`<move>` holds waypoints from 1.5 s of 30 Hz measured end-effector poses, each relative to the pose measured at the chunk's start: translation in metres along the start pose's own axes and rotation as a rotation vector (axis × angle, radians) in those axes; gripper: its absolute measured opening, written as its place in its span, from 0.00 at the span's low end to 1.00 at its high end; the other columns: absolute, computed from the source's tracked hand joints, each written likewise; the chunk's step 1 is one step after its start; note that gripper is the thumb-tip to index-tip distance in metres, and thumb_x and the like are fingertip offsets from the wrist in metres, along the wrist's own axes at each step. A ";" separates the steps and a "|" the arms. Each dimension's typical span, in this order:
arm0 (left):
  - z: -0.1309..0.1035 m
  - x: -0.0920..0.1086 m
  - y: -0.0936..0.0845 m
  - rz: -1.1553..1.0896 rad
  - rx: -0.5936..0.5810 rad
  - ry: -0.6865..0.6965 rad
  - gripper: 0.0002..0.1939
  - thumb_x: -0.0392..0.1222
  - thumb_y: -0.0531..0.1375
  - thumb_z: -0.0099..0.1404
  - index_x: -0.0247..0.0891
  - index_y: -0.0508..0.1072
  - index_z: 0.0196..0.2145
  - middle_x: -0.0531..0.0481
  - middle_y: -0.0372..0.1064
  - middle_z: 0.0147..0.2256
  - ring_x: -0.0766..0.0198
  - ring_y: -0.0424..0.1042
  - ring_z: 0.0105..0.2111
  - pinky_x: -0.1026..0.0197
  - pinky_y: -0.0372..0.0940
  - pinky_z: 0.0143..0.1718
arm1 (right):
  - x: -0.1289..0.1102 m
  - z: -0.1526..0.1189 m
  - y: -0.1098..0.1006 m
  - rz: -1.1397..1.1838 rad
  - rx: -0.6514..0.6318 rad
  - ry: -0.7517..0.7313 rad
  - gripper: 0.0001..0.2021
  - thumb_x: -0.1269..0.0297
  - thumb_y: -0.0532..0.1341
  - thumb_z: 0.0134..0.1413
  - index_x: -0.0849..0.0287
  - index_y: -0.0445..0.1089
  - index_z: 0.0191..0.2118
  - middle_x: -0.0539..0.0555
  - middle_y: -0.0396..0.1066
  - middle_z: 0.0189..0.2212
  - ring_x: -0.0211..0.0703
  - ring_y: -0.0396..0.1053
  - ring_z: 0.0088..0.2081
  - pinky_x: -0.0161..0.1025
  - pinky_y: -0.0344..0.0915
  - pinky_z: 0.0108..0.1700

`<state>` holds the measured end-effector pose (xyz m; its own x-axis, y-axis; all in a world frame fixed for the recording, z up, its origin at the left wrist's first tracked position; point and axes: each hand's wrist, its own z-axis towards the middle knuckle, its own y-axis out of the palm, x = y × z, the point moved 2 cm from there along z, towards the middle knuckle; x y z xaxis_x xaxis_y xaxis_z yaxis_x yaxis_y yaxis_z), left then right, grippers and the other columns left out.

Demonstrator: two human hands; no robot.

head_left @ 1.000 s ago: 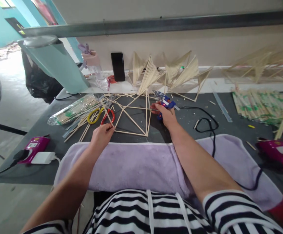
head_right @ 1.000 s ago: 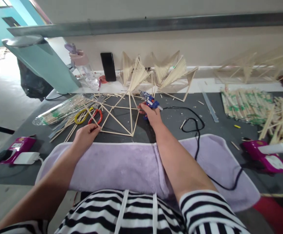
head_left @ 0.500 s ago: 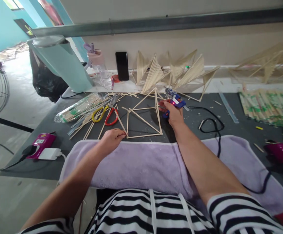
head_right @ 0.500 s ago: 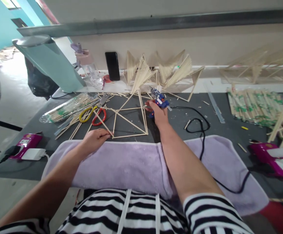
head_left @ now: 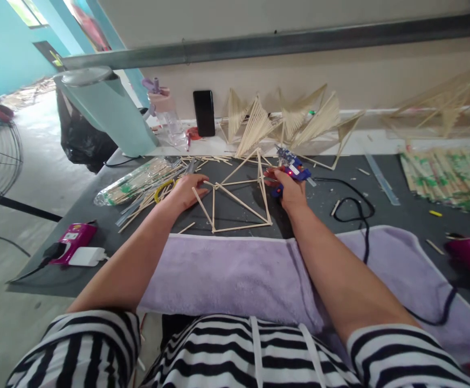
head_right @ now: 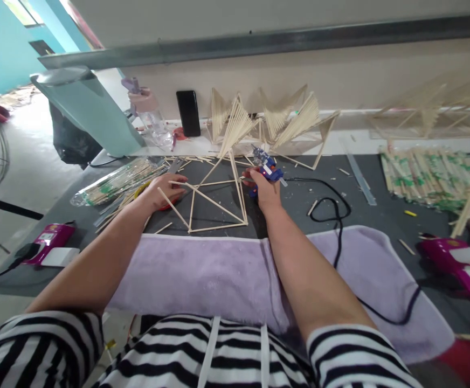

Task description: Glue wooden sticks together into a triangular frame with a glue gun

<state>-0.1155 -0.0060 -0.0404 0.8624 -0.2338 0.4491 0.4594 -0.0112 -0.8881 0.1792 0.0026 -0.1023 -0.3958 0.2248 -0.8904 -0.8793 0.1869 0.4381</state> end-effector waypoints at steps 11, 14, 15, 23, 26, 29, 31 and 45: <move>0.018 0.007 0.025 0.047 -0.129 0.156 0.21 0.46 0.61 0.60 0.33 0.76 0.48 0.42 0.75 0.46 0.53 0.73 0.46 0.55 0.66 0.52 | 0.003 0.003 0.001 -0.038 -0.004 0.004 0.10 0.59 0.70 0.40 0.57 0.72 0.29 0.50 0.76 0.31 0.43 0.77 0.33 0.36 0.76 0.30; 0.022 0.005 0.032 0.040 -0.101 0.127 0.19 0.45 0.60 0.60 0.34 0.78 0.47 0.43 0.76 0.45 0.53 0.73 0.45 0.54 0.66 0.52 | 0.003 0.003 0.000 -0.041 -0.005 -0.005 0.10 0.59 0.69 0.41 0.57 0.72 0.30 0.50 0.77 0.31 0.42 0.77 0.33 0.36 0.76 0.30; 0.023 0.004 0.035 0.035 -0.089 0.129 0.18 0.45 0.60 0.60 0.35 0.78 0.46 0.43 0.76 0.45 0.53 0.73 0.45 0.54 0.66 0.52 | 0.003 0.003 -0.001 -0.041 -0.007 -0.008 0.10 0.59 0.69 0.42 0.57 0.72 0.30 0.50 0.77 0.31 0.42 0.77 0.33 0.36 0.76 0.30; 0.023 -0.007 0.047 0.016 0.005 0.170 0.14 0.41 0.58 0.62 0.35 0.79 0.43 0.43 0.76 0.43 0.54 0.72 0.46 0.55 0.65 0.52 | 0.006 0.003 -0.003 -0.065 -0.014 -0.010 0.08 0.59 0.68 0.44 0.55 0.73 0.31 0.50 0.77 0.33 0.42 0.77 0.35 0.36 0.76 0.31; 0.023 -0.006 0.048 0.012 0.004 0.187 0.15 0.41 0.56 0.63 0.35 0.78 0.43 0.43 0.76 0.43 0.54 0.72 0.46 0.55 0.65 0.52 | 0.006 0.003 -0.003 -0.053 -0.015 -0.007 0.10 0.59 0.69 0.43 0.56 0.72 0.32 0.50 0.77 0.33 0.42 0.77 0.35 0.36 0.76 0.31; 0.024 -0.005 0.050 0.030 0.001 0.207 0.14 0.41 0.55 0.64 0.35 0.79 0.42 0.42 0.76 0.42 0.54 0.72 0.45 0.55 0.64 0.52 | 0.006 0.002 -0.002 -0.054 -0.017 0.012 0.11 0.58 0.70 0.42 0.56 0.73 0.32 0.50 0.77 0.33 0.42 0.77 0.35 0.36 0.76 0.31; 0.025 -0.007 0.052 0.037 0.002 0.216 0.14 0.41 0.55 0.64 0.35 0.78 0.41 0.42 0.76 0.41 0.54 0.72 0.44 0.55 0.64 0.52 | 0.006 0.002 -0.001 -0.059 -0.022 0.025 0.11 0.58 0.70 0.42 0.57 0.73 0.31 0.51 0.77 0.33 0.42 0.77 0.34 0.36 0.76 0.32; 0.032 -0.016 0.059 0.074 -0.010 0.219 0.13 0.40 0.53 0.64 0.37 0.77 0.38 0.42 0.75 0.40 0.55 0.71 0.45 0.57 0.64 0.49 | 0.004 -0.001 0.003 -0.062 -0.055 0.048 0.12 0.57 0.70 0.41 0.55 0.73 0.31 0.49 0.77 0.33 0.43 0.77 0.36 0.36 0.74 0.32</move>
<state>-0.0952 0.0281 -0.0966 0.8266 -0.4396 0.3515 0.3934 0.0045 -0.9194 0.1748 0.0030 -0.1044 -0.3514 0.1684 -0.9210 -0.9152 0.1457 0.3758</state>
